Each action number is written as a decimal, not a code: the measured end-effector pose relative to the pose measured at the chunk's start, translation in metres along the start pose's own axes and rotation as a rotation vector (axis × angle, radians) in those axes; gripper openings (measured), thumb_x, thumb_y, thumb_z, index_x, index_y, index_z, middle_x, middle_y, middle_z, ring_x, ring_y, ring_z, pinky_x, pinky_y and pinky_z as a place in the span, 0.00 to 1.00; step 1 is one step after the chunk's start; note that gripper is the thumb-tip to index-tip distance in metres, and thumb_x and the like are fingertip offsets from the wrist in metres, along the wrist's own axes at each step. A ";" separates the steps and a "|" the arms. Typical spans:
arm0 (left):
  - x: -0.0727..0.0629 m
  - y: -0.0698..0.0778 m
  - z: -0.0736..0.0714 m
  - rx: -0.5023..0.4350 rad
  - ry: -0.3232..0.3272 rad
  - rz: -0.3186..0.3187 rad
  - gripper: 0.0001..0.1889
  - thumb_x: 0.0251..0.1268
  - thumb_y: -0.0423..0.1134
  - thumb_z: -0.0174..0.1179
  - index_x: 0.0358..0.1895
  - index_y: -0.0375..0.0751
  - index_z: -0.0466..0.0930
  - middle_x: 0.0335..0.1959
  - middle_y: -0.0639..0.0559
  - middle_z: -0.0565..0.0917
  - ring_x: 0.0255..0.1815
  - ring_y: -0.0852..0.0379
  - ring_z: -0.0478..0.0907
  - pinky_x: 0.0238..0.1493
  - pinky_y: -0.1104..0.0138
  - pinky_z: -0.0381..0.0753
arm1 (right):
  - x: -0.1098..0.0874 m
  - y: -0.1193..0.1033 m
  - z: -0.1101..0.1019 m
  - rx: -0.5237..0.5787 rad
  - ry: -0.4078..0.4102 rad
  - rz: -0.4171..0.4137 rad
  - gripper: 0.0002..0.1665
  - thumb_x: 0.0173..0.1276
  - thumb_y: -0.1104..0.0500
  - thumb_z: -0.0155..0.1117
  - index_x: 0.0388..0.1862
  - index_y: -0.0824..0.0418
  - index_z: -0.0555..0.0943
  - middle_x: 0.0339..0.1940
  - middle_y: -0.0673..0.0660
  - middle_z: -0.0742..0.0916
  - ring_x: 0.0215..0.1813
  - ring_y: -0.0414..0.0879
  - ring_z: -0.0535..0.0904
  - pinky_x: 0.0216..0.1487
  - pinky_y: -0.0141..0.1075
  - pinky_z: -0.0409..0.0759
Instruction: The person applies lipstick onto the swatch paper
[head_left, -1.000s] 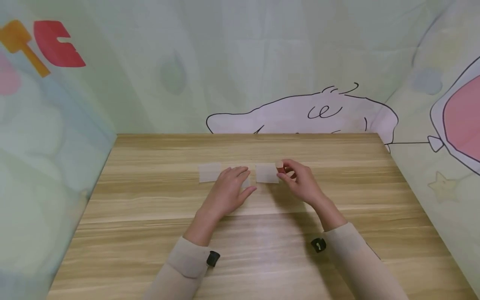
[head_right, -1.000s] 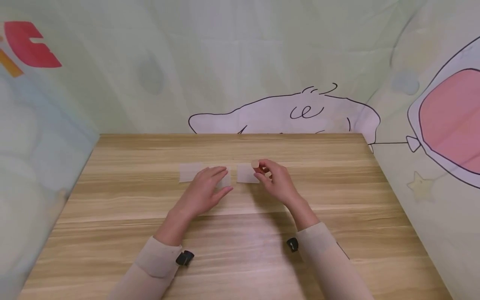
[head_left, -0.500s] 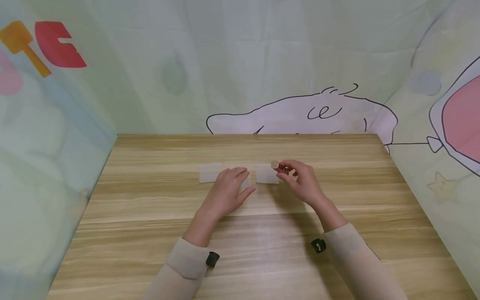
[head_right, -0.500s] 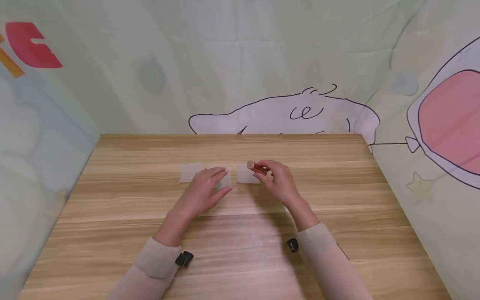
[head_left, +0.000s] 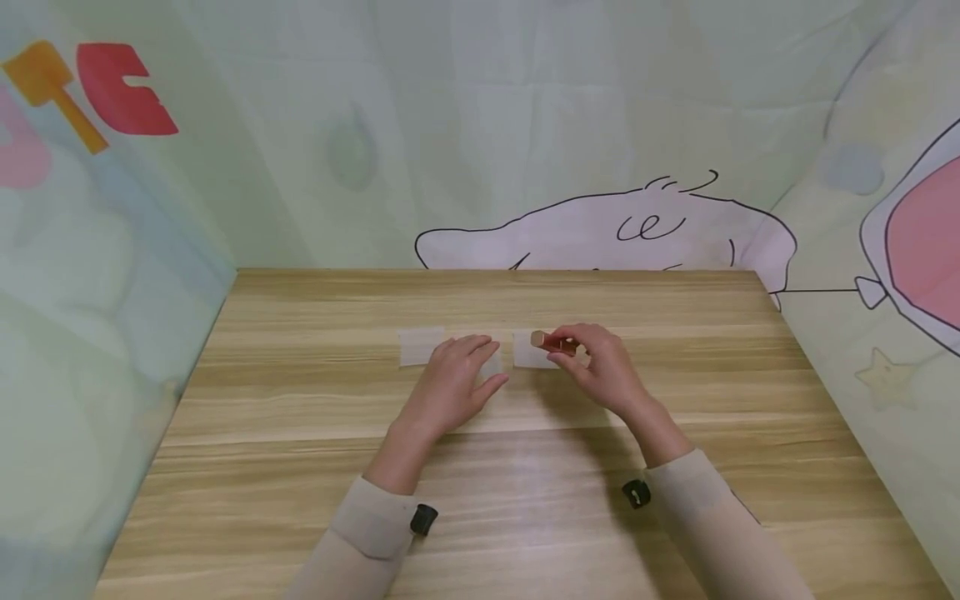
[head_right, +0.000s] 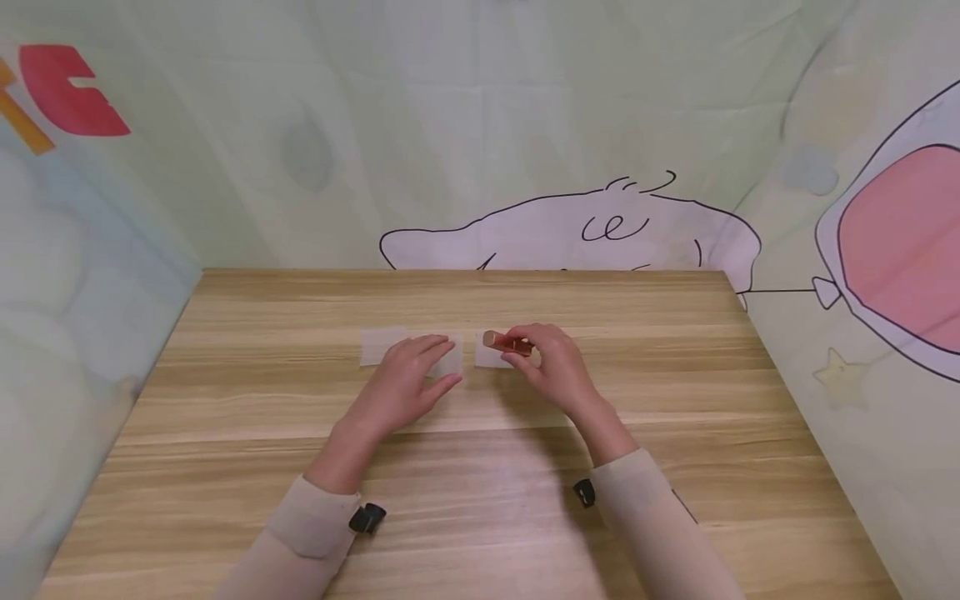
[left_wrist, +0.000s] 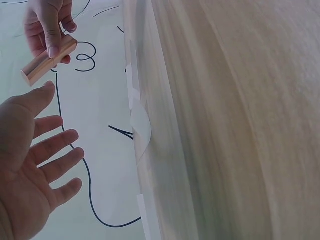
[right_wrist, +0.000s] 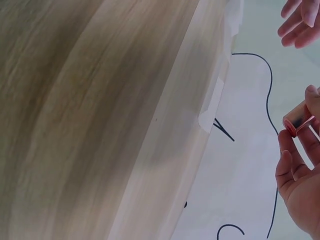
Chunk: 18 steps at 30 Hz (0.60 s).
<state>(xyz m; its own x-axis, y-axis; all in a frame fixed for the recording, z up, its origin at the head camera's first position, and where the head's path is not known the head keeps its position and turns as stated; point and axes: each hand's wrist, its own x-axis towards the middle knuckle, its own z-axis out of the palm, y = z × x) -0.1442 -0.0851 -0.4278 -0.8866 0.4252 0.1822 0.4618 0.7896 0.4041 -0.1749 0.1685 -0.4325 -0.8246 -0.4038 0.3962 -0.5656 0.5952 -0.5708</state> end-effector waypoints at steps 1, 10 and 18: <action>0.000 0.000 0.000 -0.002 0.001 -0.001 0.28 0.72 0.51 0.63 0.67 0.37 0.76 0.66 0.43 0.78 0.70 0.45 0.71 0.74 0.46 0.62 | 0.000 -0.001 0.000 -0.002 -0.002 -0.003 0.12 0.63 0.62 0.75 0.46 0.60 0.86 0.41 0.53 0.89 0.40 0.47 0.80 0.43 0.50 0.80; -0.001 -0.001 -0.002 -0.015 0.001 -0.014 0.29 0.72 0.51 0.63 0.68 0.37 0.76 0.66 0.43 0.78 0.70 0.45 0.72 0.74 0.46 0.62 | 0.002 -0.004 0.003 -0.014 -0.022 -0.035 0.13 0.63 0.63 0.76 0.46 0.57 0.86 0.41 0.50 0.90 0.38 0.44 0.78 0.42 0.51 0.78; -0.005 -0.004 -0.004 -0.018 0.001 -0.021 0.28 0.72 0.50 0.63 0.68 0.38 0.76 0.66 0.43 0.78 0.69 0.45 0.72 0.74 0.45 0.62 | 0.002 -0.006 0.005 -0.022 -0.016 -0.072 0.14 0.62 0.61 0.76 0.47 0.57 0.86 0.41 0.49 0.90 0.39 0.44 0.78 0.44 0.45 0.78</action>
<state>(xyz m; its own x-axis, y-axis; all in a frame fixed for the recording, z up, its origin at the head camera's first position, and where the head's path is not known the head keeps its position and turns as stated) -0.1419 -0.0926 -0.4267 -0.8960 0.4084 0.1742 0.4425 0.7901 0.4242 -0.1731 0.1601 -0.4318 -0.7819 -0.4574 0.4237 -0.6234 0.5790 -0.5254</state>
